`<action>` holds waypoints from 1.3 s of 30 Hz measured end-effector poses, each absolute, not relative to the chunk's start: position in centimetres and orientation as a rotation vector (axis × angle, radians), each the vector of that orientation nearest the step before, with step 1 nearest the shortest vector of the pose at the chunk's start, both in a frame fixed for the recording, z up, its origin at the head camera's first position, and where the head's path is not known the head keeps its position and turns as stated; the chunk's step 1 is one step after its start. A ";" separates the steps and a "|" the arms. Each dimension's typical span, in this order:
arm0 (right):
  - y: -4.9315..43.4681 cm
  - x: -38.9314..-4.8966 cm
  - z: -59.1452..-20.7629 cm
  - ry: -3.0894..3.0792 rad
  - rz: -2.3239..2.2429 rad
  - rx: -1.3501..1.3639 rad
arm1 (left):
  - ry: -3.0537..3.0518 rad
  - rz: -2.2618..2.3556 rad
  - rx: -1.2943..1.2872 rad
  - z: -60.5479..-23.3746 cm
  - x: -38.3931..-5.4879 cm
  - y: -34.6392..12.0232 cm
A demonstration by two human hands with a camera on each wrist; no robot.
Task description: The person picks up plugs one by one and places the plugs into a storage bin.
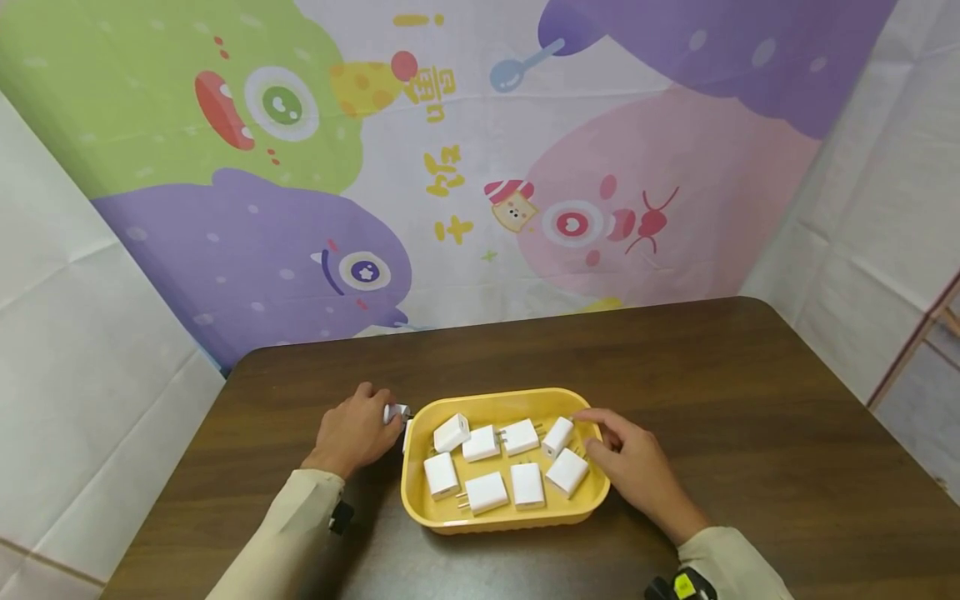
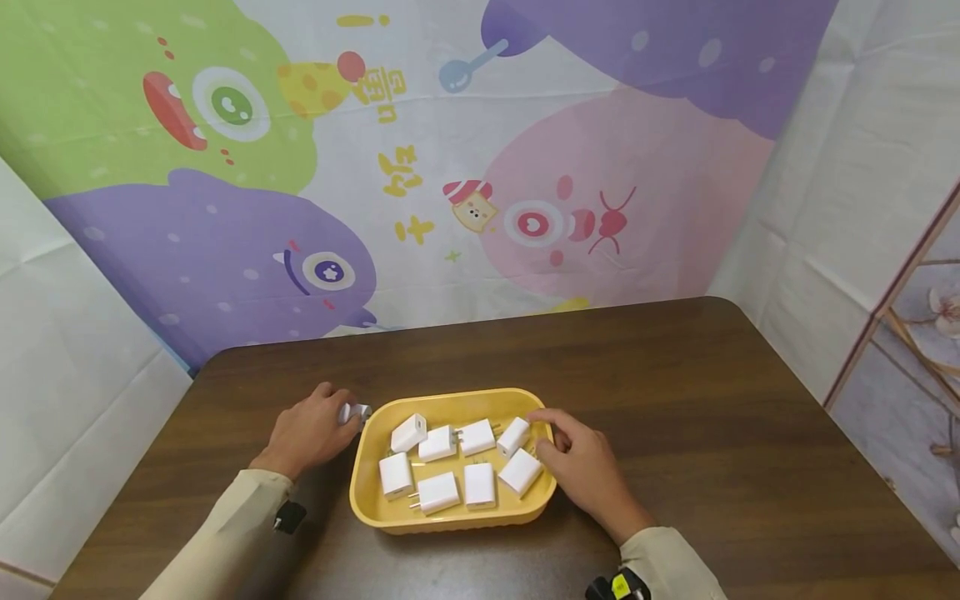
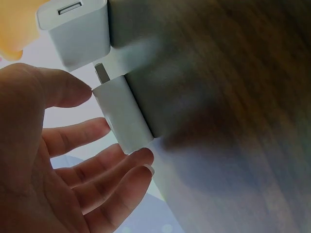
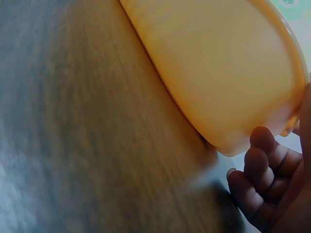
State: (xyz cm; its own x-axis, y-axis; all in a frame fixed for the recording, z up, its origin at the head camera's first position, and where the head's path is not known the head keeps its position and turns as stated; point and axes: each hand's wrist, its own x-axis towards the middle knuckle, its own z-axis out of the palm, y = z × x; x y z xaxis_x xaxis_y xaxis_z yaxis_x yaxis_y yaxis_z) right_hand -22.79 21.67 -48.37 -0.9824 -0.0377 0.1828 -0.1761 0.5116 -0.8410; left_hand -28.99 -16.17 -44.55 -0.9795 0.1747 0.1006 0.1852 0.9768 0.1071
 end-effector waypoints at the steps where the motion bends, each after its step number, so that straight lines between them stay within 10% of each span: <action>1: 21.7 -22.8 -48.4 -2.606 1.475 0.185 | -3.041 -0.174 -0.277 -44.5 -29.0 -16.1; 39: 21.7 -22.8 -48.5 -2.582 1.458 0.226 | -2.910 -0.255 -0.337 -44.6 -28.4 -17.0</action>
State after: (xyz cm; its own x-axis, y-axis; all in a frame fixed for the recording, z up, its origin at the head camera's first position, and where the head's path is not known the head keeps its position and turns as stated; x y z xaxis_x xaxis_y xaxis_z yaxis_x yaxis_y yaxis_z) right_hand -22.79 21.70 -48.47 -0.9746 -0.0491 0.2186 -0.2125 0.5111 -0.8328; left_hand -28.40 -16.97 -44.57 -0.9539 0.2070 0.2171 0.2415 0.9592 0.1468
